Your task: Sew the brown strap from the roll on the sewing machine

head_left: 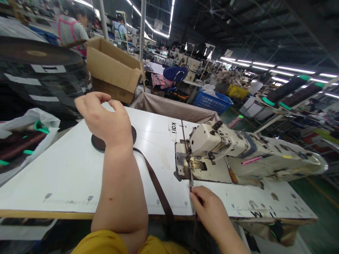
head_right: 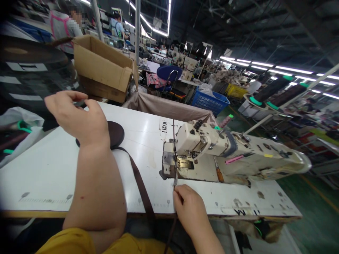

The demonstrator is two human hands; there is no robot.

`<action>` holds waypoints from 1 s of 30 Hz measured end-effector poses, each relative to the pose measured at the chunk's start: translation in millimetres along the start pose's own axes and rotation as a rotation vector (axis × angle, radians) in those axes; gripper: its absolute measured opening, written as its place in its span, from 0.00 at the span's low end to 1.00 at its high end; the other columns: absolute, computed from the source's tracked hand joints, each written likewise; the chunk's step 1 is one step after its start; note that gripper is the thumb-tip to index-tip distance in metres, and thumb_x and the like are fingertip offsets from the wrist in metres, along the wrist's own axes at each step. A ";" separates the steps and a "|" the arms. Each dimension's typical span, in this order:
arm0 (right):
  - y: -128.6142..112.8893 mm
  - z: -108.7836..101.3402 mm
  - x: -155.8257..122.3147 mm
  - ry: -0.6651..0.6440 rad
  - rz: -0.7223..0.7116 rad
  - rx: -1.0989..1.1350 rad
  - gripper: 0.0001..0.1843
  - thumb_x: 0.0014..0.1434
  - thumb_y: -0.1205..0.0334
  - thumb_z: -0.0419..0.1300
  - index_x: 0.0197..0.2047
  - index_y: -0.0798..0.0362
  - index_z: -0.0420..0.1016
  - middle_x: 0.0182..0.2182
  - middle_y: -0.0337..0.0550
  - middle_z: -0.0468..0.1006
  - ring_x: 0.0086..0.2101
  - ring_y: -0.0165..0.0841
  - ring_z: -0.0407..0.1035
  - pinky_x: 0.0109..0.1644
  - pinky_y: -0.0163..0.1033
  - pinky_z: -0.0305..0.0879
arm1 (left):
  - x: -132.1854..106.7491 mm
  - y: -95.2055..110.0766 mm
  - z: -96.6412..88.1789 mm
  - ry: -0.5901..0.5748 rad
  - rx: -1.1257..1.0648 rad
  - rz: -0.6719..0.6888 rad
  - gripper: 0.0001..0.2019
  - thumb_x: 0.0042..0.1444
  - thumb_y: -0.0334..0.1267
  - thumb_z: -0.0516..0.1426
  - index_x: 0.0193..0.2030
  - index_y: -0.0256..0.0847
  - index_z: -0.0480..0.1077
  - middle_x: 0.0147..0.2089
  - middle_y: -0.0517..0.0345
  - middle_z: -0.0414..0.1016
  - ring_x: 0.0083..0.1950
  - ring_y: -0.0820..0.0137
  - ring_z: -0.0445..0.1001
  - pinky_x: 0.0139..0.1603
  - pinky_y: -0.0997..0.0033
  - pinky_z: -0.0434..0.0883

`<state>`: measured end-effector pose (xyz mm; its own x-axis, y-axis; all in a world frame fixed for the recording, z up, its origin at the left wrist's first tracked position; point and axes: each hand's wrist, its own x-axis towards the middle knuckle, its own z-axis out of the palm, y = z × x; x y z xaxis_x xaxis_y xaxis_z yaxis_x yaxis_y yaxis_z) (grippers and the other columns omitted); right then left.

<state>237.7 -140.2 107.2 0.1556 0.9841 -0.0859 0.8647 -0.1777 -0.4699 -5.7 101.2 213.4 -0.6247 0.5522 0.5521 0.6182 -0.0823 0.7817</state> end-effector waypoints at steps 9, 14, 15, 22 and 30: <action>7.5 -22.8 -56.1 -0.434 -0.054 0.153 0.06 0.60 0.67 0.62 0.35 0.47 0.79 0.37 0.38 0.81 0.42 0.37 0.74 0.46 0.38 0.65 | -1.3 -9.4 1.3 0.201 -0.020 0.097 0.14 0.52 0.22 0.52 0.37 0.47 0.57 0.47 0.48 0.68 0.58 0.66 0.71 0.62 0.68 0.65; 12.3 -31.3 -55.5 -0.450 0.036 0.201 0.05 0.61 0.63 0.63 0.36 0.46 0.81 0.37 0.38 0.82 0.41 0.38 0.75 0.45 0.38 0.66 | -0.5 -6.6 -0.7 0.152 -0.001 0.069 0.11 0.53 0.23 0.52 0.40 0.43 0.64 0.51 0.44 0.70 0.60 0.65 0.71 0.63 0.67 0.65; 11.9 -30.6 -50.6 -0.386 0.051 0.211 0.05 0.63 0.60 0.62 0.37 0.47 0.80 0.36 0.39 0.81 0.40 0.39 0.75 0.45 0.39 0.65 | -1.0 -5.2 1.0 0.075 0.018 0.052 0.10 0.54 0.25 0.53 0.41 0.42 0.66 0.52 0.44 0.71 0.60 0.63 0.72 0.63 0.66 0.66; -1.1 -13.3 -9.6 -0.075 0.111 0.122 0.15 0.65 0.47 0.56 0.43 0.51 0.70 0.36 0.44 0.76 0.37 0.42 0.70 0.44 0.45 0.62 | -39.5 1.3 56.3 -0.980 0.294 0.196 0.15 0.66 0.37 0.50 0.52 0.46 0.76 0.56 0.45 0.79 0.57 0.53 0.78 0.55 0.54 0.74; 2.1 8.5 10.1 0.042 0.138 -0.067 0.14 0.66 0.51 0.51 0.30 0.47 0.60 0.28 0.42 0.71 0.32 0.42 0.67 0.36 0.43 0.53 | -120.7 15.0 93.3 -1.534 0.264 0.535 0.10 0.50 0.43 0.69 0.40 0.47 0.83 0.48 0.52 0.86 0.49 0.60 0.83 0.48 0.68 0.77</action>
<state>236.9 -130.7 97.8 0.2938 0.9498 -0.1076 0.8633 -0.3120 -0.3967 123.5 110.7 131.4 0.6005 0.7781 -0.1844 0.7549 -0.4757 0.4514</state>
